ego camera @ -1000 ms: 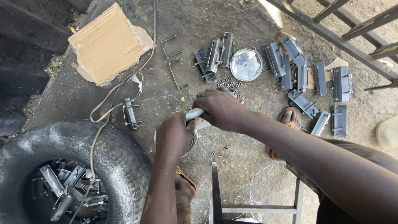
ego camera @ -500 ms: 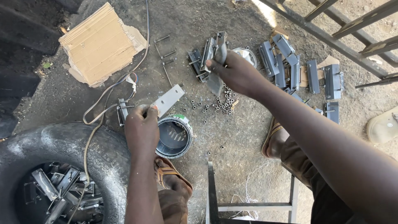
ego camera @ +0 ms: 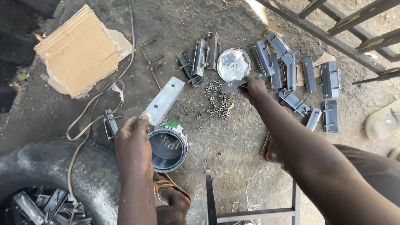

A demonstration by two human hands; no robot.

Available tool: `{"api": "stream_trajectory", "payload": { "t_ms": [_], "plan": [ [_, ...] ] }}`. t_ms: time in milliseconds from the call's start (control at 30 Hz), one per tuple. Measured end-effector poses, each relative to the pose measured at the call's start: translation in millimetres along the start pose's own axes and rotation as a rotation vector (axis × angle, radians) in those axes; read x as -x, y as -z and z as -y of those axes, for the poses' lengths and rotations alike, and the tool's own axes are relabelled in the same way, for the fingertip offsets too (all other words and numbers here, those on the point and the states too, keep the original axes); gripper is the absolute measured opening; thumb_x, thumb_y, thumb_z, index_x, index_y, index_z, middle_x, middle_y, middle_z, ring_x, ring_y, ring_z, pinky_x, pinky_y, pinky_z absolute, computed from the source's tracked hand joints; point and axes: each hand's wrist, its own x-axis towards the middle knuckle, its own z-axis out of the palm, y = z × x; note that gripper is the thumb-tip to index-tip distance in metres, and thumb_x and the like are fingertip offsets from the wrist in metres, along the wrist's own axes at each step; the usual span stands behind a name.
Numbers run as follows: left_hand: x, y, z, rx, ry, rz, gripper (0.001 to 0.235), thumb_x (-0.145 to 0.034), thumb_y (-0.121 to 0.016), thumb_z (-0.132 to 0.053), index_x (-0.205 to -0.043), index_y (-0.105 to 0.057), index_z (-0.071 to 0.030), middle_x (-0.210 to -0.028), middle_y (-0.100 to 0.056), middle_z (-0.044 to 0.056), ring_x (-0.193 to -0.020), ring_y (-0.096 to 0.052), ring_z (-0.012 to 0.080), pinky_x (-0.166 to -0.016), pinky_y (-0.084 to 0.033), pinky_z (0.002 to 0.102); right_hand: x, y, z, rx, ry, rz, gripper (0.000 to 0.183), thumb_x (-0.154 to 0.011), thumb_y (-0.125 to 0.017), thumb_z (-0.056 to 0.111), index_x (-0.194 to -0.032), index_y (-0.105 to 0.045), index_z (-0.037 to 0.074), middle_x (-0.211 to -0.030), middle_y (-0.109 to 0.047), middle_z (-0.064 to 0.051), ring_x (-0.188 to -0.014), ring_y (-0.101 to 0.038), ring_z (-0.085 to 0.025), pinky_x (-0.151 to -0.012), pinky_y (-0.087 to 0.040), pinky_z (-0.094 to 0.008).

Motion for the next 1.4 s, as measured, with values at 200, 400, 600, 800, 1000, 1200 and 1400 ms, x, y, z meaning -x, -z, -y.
{"api": "stream_trajectory", "payload": {
  "t_ms": [200, 400, 600, 800, 1000, 1200, 1400],
  "plan": [
    [-24, -8, 26, 0.214, -0.095, -0.041, 0.011, -0.096, -0.062, -0.009, -0.09, -0.065, 0.0, -0.076, -0.049, 0.004, -0.074, -0.043, 0.008, -0.07, -0.039, 0.021, 58, -12, -4, -0.16, -0.138, 0.12, 0.071, -0.105, -0.054, 0.042, -0.159, -0.027, 0.004, -0.155, -0.038, -0.03, -0.137, -0.05, -0.047, -0.107, -0.047, -0.061],
    [-33, 1, 13, 0.225, 0.05, -0.146, 0.024, -0.101, -0.065, -0.017, -0.079, -0.058, -0.013, -0.067, -0.044, -0.003, -0.061, -0.038, 0.0102, -0.063, -0.037, 0.028, -1, -98, -88, 0.789, 0.248, 0.321, 0.03, -0.093, -0.066, 0.028, -0.113, -0.075, 0.008, -0.113, -0.076, -0.011, -0.098, -0.071, -0.026, -0.085, -0.055, -0.041],
    [-38, 25, 29, 0.196, 0.029, -0.217, 0.015, -0.099, -0.066, -0.02, -0.09, -0.069, -0.008, -0.068, -0.046, -0.001, -0.066, -0.043, 0.0112, -0.068, -0.039, 0.028, 46, -216, -97, 1.116, 0.766, 0.681, 0.042, -0.095, -0.056, 0.016, -0.136, -0.059, 0.008, -0.144, -0.059, -0.01, -0.152, -0.023, -0.034, -0.106, -0.05, -0.051],
    [-43, 49, 42, 0.193, -0.011, -0.268, 0.016, -0.095, -0.066, -0.021, -0.089, -0.069, -0.008, -0.065, -0.043, -0.001, -0.063, -0.04, 0.0104, -0.064, -0.034, 0.027, 97, -234, -58, 1.428, 0.521, 0.673, 0.062, -0.097, -0.052, 0.003, -0.155, -0.041, 0.02, -0.172, -0.012, -0.003, -0.153, -0.017, -0.041, -0.121, -0.025, -0.057],
    [-42, 57, 27, 0.19, 0.063, -0.283, 0.016, -0.096, -0.065, -0.021, -0.085, -0.068, -0.009, -0.066, -0.04, -0.001, -0.064, -0.037, 0.0118, -0.064, -0.034, 0.028, 96, -157, -77, 1.663, 0.814, 0.588, 0.043, -0.102, -0.044, 0.018, -0.142, -0.057, 0.013, -0.148, -0.055, -0.006, -0.126, -0.054, -0.033, -0.104, -0.044, -0.059],
    [-30, 53, 16, 0.157, 0.049, -0.274, 0.015, -0.097, -0.065, -0.018, -0.086, -0.071, -0.009, -0.067, -0.049, 0.001, -0.064, -0.044, 0.0126, -0.061, -0.038, 0.031, 86, -123, -75, 1.606, 0.554, 0.39, 0.043, -0.106, -0.048, 0.047, -0.099, -0.074, 0.013, -0.118, -0.066, -0.011, -0.115, -0.059, -0.03, -0.103, -0.048, -0.051],
    [-25, 44, -8, 0.222, 0.193, -0.242, 0.019, -0.096, -0.063, -0.016, -0.103, -0.076, -0.005, -0.092, -0.076, 0.007, -0.085, -0.068, 0.0139, -0.077, -0.056, 0.028, 87, -155, -84, 1.536, 0.243, 0.395, 0.031, -0.107, -0.055, 0.037, -0.124, -0.057, 0.012, -0.086, -0.068, -0.005, -0.063, -0.06, -0.014, -0.044, -0.049, -0.024]
  ]
}}
